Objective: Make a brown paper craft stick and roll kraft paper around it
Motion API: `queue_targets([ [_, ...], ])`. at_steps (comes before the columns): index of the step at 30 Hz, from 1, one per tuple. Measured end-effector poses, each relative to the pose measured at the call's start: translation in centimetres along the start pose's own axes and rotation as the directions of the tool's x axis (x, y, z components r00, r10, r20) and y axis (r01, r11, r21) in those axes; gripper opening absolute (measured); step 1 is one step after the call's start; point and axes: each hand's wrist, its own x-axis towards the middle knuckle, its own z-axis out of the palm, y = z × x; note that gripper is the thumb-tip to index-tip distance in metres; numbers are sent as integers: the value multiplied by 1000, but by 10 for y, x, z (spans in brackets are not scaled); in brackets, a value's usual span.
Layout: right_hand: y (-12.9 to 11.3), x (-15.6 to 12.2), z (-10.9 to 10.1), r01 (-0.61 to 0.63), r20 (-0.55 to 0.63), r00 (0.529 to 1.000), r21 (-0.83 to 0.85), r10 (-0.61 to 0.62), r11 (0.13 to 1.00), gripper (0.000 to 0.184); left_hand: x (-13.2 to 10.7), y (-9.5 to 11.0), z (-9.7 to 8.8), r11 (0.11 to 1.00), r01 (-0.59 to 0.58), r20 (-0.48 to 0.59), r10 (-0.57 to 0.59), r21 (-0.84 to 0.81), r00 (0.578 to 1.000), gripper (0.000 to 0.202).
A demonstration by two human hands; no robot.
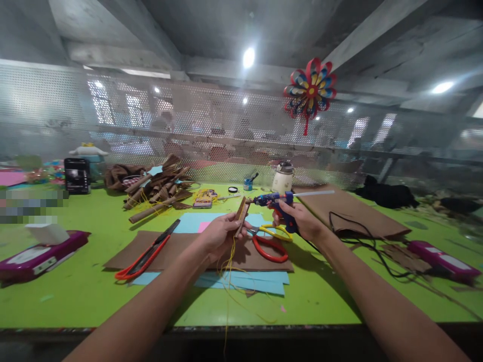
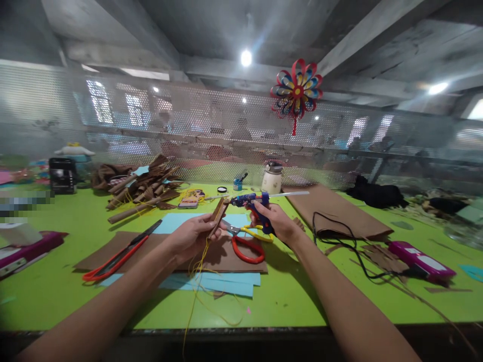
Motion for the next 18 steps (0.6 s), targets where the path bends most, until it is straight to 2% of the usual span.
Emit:
queue_targets([
  [5,-2,-1,2,0,18,1000,-11,0,1000,34,-1,2,0,1000,-17,-6,17,-26,1000,11],
  [11,-4,-3,4,27,35,999,-144,-23,989,38,-3,5,2,999,-21,-30,21,-26,999,12],
  [18,-5,-5,3,53,91,995,-166,-39,985,35,-1,7,1,999,-25,-33,24,-43,999,13],
])
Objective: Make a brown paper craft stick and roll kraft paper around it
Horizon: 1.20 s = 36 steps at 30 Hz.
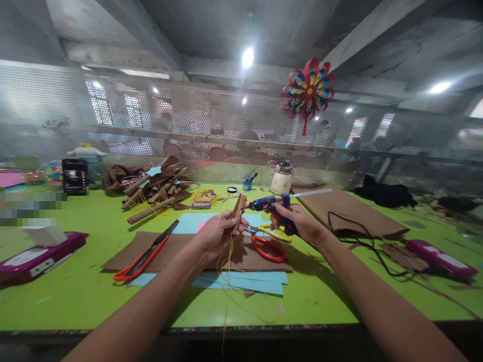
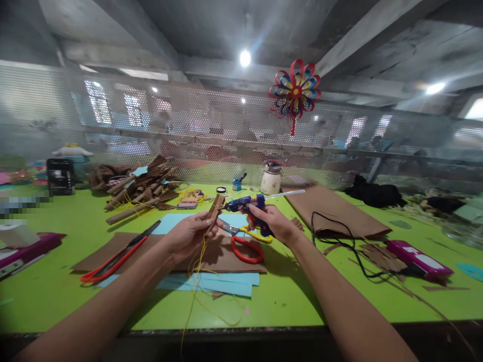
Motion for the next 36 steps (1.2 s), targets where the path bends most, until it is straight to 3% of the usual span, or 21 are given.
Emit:
queue_targets([
  [3,-2,-1,2,6,6,1000,-21,-6,1000,37,-1,1,1,1000,-8,-7,7,-7,1000,15],
  [14,7,7,-4,32,-165,986,91,-17,995,36,-1,-1,0,999,-26,31,25,30,999,12],
  [27,7,6,-4,69,-173,984,125,-47,990,34,1,-5,-3,999,-19,76,16,37,997,8],
  [36,5,6,-3,114,-197,976,73,-97,991,34,-1,-2,1,1000,2,8,-3,30,1000,13],
])
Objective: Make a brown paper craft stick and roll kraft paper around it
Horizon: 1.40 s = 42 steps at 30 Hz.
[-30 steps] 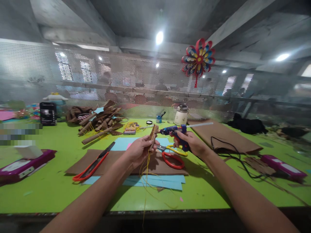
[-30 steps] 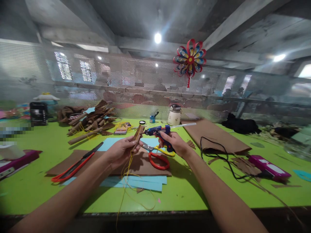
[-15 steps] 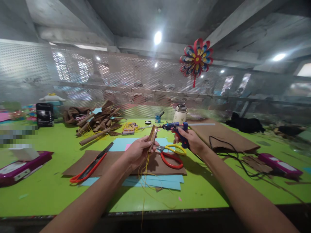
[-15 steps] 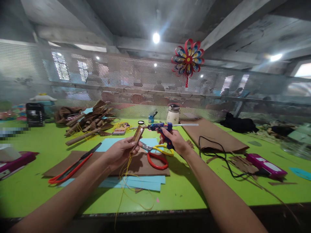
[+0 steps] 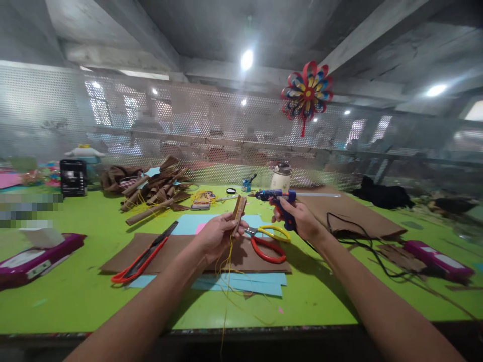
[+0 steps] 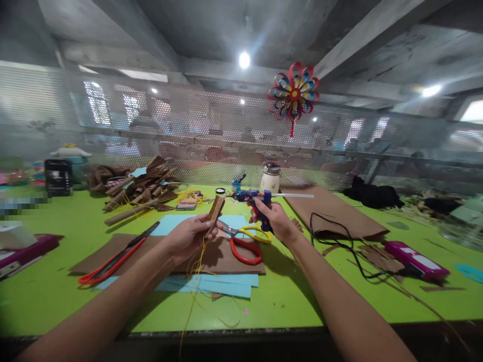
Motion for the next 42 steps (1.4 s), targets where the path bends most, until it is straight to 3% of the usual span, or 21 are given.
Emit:
queue_targets([
  [6,-2,-1,4,23,47,999,-103,-18,994,36,0,-1,0,1000,-9,-8,9,7,1000,10],
  [22,0,0,3,9,76,997,-154,3,988,41,0,-2,-2,999,-42,10,41,10,999,7],
  [42,-1,0,2,58,4,998,-86,-58,995,35,-2,3,0,1000,-3,-8,3,-11,1000,10],
])
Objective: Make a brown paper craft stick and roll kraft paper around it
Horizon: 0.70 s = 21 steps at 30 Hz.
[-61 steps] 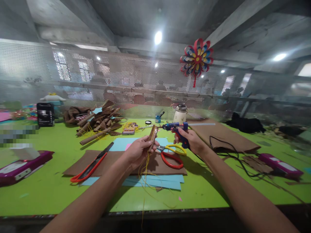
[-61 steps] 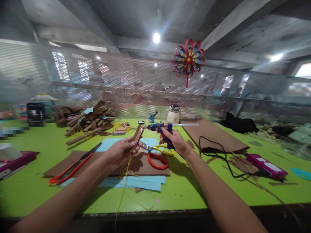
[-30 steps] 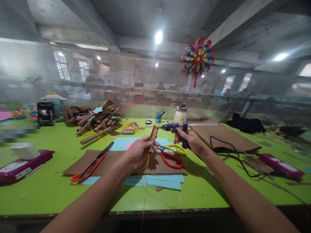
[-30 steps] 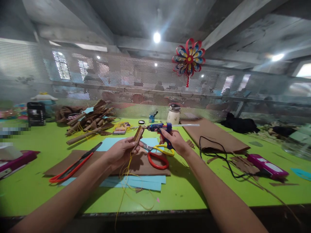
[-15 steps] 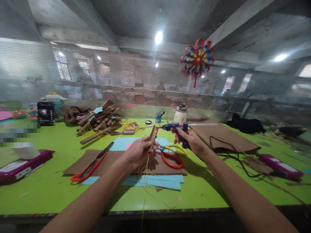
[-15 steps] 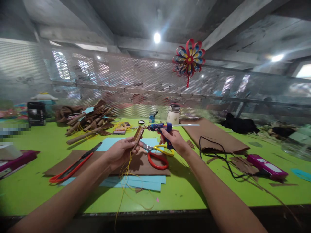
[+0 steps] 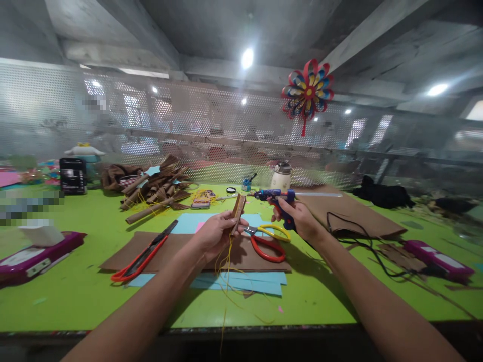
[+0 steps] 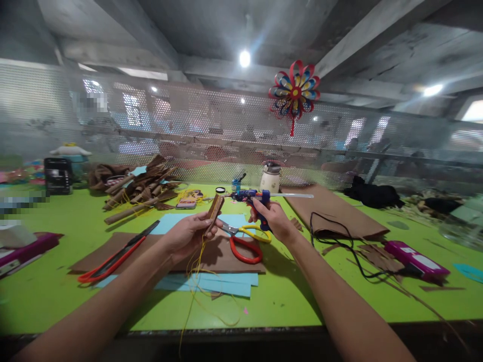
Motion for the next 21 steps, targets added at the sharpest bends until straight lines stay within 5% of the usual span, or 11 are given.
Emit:
queue_targets([
  [12,1,-1,0,-65,13,998,28,65,997,36,1,-1,-1,1000,7,42,-6,-16,999,12],
  [21,-5,-5,4,-51,134,990,-19,53,999,37,-1,4,0,999,18,-7,-18,-27,1000,13],
])
